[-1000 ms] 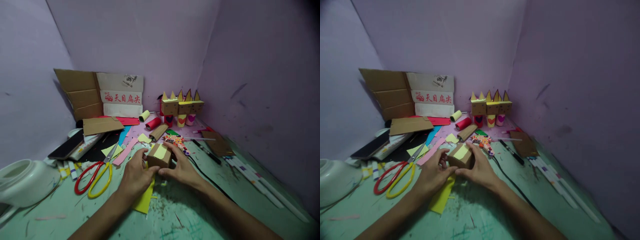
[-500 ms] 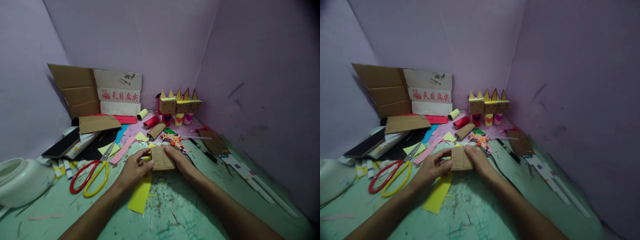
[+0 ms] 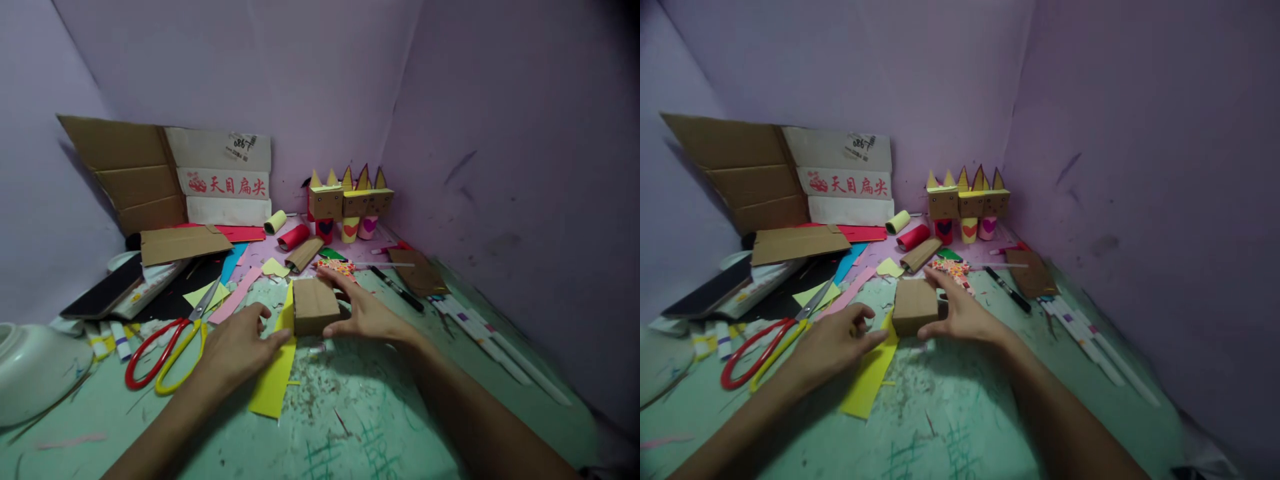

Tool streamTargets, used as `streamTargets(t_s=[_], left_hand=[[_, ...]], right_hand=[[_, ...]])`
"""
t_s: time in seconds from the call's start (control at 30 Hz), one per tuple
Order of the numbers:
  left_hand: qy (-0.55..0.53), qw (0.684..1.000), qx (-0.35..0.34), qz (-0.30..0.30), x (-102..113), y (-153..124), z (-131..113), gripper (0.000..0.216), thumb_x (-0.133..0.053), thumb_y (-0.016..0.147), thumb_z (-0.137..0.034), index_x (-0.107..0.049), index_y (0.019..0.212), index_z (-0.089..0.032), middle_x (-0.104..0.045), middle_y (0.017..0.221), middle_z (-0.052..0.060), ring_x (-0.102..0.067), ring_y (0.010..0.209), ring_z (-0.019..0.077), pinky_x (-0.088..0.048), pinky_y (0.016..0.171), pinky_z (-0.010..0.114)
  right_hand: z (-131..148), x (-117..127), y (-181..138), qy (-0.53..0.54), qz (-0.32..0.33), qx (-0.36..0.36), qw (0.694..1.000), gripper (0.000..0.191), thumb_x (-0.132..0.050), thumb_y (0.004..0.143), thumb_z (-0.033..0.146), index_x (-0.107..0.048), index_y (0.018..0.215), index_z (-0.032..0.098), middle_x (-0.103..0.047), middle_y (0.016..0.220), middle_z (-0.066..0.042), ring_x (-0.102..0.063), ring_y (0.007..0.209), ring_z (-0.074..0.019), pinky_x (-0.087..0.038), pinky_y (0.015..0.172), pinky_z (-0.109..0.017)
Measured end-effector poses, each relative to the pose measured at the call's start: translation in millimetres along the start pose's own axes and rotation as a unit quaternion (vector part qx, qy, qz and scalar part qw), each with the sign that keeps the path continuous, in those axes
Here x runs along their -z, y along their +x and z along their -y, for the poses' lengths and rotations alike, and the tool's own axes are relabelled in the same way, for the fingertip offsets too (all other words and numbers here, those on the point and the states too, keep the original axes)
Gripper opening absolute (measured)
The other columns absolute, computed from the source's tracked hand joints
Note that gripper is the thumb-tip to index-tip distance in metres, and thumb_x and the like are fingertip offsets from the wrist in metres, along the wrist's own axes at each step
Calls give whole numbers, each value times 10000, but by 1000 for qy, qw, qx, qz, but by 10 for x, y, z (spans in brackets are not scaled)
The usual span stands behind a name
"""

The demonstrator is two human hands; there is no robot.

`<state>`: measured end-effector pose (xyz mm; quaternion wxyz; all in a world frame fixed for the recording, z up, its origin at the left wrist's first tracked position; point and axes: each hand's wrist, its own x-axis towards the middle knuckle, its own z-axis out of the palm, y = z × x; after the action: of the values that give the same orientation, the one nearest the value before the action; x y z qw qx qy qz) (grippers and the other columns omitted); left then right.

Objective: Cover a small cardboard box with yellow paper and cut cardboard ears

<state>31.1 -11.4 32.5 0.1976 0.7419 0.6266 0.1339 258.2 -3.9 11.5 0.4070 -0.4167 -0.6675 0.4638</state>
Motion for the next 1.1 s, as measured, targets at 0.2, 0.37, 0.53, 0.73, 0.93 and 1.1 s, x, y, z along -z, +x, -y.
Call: streamTargets(t_s=[0.2, 0.37, 0.53, 0.73, 0.93, 1.1], left_hand=[[82, 996, -32, 7, -208, -41, -41, 545, -553, 707, -392, -491, 1216, -207, -650, 991, 156, -594, 867, 367, -354, 627, 371], [32, 999, 19, 30, -167, 104, 81, 387, -553, 667, -299, -588, 1041, -207, -668, 762, 64, -600, 717, 262, -285, 542, 295], [-19, 999, 25, -9, -224, 105, 80, 167, -569, 652, -388, -592, 606, -229, -612, 614, 46, -531, 580, 220, -221, 505, 271], [-93, 995, 11, -32, -73, 210, 217, 175, -565, 597, -303, -483, 477, -206, -506, 495, -3, -440, 509, 160, -238, 484, 244], [-363, 929, 58, -49, 261, 253, 289, 209, -643, 518, -332, -543, 614, -176, -472, 503, -56, -379, 453, 94, -281, 460, 216], [-405, 912, 53, -39, 334, 192, 228, 211, -657, 530, -322, -571, 641, -165, -503, 520, -53, -405, 470, 88, -299, 464, 208]], right_hand=[[-125, -17, 93, 136, -78, -60, 986, 536, -649, 666, 512, -584, 1096, 198, -619, 1097, -102, -562, 1020, -290, -440, 858, -431], [-178, -11, 126, 193, -81, -68, 975, 486, -613, 689, 544, -624, 1022, 191, -640, 1068, -99, -568, 1011, -293, -449, 830, -425], [-146, -27, 98, 169, -87, -43, 981, 553, -683, 654, 487, -571, 1121, 214, -598, 1140, -101, -550, 1045, -281, -421, 892, -442], [-129, -11, 76, 158, -65, -11, 985, 657, -763, 576, 366, -523, 1176, 249, -546, 1216, -87, -505, 1127, -274, -370, 965, -439], [-126, -68, 52, 97, 15, -13, 995, 942, -800, 462, 129, -395, 1300, 273, -494, 1281, -83, -463, 1186, -266, -313, 1013, -453], [-161, -73, 48, 78, 21, -2, 997, 972, -806, 455, 123, -385, 1317, 276, -453, 1324, -92, -432, 1216, -284, -275, 1035, -477]])
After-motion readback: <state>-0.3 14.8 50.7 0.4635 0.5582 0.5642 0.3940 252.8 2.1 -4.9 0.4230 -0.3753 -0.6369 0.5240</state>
